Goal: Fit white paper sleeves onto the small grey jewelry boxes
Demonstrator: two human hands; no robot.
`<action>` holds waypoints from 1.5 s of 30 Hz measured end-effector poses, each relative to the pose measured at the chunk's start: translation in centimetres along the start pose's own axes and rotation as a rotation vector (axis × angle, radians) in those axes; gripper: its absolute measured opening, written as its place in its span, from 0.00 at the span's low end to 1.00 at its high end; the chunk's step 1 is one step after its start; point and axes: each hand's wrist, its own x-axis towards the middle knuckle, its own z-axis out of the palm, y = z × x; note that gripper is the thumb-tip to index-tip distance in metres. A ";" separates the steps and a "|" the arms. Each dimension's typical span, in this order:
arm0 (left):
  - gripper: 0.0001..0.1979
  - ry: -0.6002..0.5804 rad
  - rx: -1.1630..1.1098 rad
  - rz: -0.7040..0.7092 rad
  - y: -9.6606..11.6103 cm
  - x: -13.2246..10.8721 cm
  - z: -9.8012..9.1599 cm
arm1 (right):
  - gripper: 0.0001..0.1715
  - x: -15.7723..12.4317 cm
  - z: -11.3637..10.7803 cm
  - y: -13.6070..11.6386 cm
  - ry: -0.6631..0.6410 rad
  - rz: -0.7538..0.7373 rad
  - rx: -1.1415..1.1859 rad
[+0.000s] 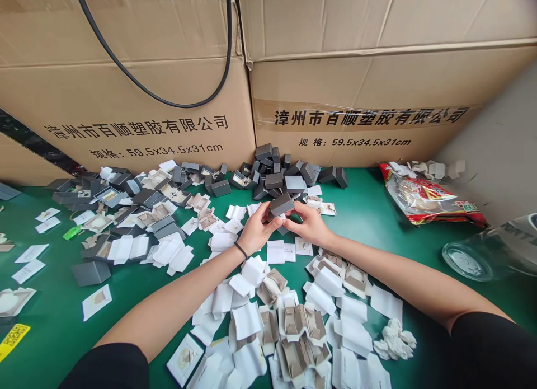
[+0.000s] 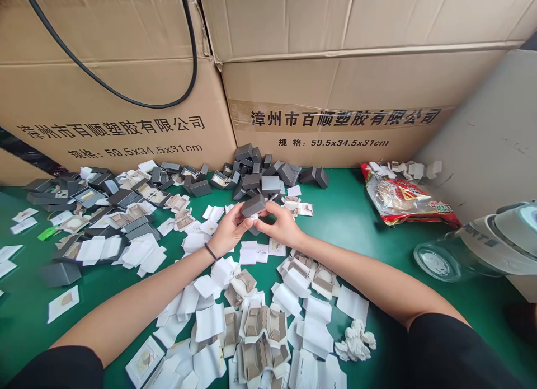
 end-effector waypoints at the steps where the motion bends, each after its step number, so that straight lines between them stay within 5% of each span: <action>1: 0.33 0.008 0.003 0.002 0.0 0.0 0.0 | 0.11 0.0 0.0 0.0 0.010 -0.014 -0.007; 18: 0.31 0.008 -0.110 -0.170 0.6 -0.2 -0.2 | 0.11 0.0 -0.2 -1.2 -0.060 -0.139 -0.036; 26: 0.23 0.020 -0.342 -0.299 1.3 0.2 0.0 | 0.12 0.0 -0.2 -1.1 0.055 -0.308 -0.401; 33: 0.22 0.003 -0.430 -0.354 1.7 0.2 0.0 | 0.22 0.1 -0.7 -0.7 -0.045 -0.500 -0.536; 37: 0.23 -0.010 -0.440 -0.356 1.4 0.3 -0.1 | 0.32 0.1 -0.5 -0.4 -0.082 -0.507 -0.545; 45: 0.23 -0.009 -0.409 -0.362 1.0 0.4 -0.2 | 0.28 0.5 -0.6 -0.5 -0.122 -0.476 -0.470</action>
